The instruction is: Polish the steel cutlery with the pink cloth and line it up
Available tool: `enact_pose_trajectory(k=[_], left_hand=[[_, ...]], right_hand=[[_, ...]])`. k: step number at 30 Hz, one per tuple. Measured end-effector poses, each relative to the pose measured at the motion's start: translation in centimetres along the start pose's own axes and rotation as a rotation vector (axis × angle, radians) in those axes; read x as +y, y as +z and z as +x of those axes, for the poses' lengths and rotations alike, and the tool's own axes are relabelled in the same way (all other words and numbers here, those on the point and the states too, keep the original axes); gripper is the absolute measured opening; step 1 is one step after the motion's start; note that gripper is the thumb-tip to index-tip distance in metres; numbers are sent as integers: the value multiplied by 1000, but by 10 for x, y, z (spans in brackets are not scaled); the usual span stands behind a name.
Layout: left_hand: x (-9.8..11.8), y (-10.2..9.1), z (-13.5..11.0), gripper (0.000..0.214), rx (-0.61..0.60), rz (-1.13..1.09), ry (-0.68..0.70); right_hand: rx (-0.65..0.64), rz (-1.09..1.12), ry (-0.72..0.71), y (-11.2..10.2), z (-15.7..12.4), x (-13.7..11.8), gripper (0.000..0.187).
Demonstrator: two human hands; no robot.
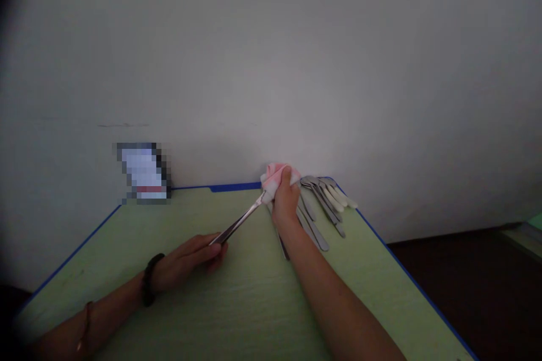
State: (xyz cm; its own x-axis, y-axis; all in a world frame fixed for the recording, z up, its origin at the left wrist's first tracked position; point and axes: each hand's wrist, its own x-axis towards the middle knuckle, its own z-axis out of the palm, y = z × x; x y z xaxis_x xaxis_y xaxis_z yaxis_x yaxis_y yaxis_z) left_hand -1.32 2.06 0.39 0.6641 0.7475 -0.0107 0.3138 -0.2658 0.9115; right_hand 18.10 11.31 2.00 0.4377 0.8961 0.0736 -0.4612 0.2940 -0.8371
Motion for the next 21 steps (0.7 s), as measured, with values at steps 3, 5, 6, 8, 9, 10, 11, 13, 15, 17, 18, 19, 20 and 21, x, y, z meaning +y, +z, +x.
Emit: enact_pose_trajectory(k=[3,5,6,8,9,10,11,13,15,17,18,19,20,21], left_hand=[[0,1,0,47,-64,-64,11],[-1,1,1,48,-69,-48,26],[-2,1,1,48,-60,-32,33],[-4,1,2,48,-28,8,42],[-4,1,3,48,-12,28,43],[-5,1,3,48,4,47,39],[-5,0,4,48,16,63,31],[-6,0,5,48,36,88,6],[-7,0,5,48,54,105,-18],[-9,1,5,47,61,99,-35],[-10,2,5,47,61,87,-43],[-12,2,5,47,61,71,-51],[-13,2,5,47,62,53,-61],[-14,2,5,48,67,37,-74]], right_hand=[[31,19,-5,0,0,-3,43],[31,-1,-10,-1,-1,-3,45],[37,-12,-10,-1,-2,-2,47],[48,-45,-3,-1,-8,2,49],[48,-69,4,-1,-13,5,50],[35,-104,17,0,-19,8,50],[18,-144,42,1,-26,12,51],[-41,-224,92,2,-40,20,52],[-76,-295,94,5,-54,26,54],[-119,-347,69,7,-64,27,53],[-146,-365,58,9,-68,27,51],[-172,-379,53,10,-72,26,50],[-196,-391,54,11,-76,25,48],[-213,-403,61,13,-80,23,47]])
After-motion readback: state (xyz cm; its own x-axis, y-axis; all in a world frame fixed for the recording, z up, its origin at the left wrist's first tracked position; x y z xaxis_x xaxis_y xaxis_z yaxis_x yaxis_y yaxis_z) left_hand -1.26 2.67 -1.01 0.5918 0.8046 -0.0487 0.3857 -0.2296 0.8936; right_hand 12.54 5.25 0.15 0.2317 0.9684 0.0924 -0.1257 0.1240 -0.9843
